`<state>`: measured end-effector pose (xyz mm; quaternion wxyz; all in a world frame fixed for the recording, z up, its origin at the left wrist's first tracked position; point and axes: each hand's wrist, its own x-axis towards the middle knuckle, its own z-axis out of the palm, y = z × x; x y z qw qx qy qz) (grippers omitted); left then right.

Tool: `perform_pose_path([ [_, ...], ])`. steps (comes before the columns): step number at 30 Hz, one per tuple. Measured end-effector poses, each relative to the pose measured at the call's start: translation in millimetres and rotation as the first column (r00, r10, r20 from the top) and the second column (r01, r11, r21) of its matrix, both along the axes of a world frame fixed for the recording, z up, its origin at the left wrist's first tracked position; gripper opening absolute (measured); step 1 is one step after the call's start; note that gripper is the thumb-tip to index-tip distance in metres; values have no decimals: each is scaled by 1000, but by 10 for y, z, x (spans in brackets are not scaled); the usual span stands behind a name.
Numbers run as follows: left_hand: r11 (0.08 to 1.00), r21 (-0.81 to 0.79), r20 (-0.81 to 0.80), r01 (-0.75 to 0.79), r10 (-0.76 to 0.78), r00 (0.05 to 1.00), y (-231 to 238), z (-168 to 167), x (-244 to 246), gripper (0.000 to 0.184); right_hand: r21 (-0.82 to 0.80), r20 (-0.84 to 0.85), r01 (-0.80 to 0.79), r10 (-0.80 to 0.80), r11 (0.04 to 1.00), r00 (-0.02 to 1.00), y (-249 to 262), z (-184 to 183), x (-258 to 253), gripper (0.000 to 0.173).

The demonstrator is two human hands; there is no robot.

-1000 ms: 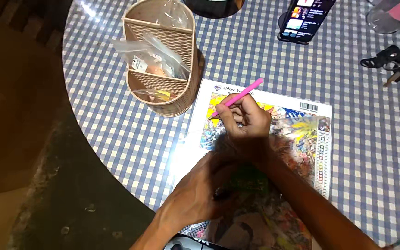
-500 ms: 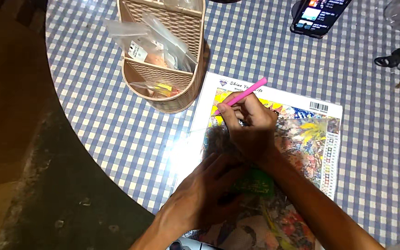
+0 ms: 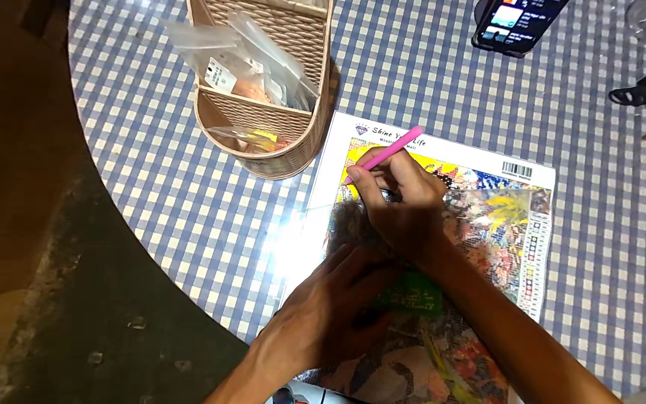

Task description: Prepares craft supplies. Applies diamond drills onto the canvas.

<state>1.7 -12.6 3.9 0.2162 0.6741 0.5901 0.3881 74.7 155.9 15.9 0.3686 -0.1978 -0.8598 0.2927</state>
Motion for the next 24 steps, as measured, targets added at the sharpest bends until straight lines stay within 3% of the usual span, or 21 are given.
perform_pose_path([
  [24,1000,-2,-22,2,-2,1000,1,-2,-2,43,100,2,13,-13,995,1000,-7,-15,-17,14],
])
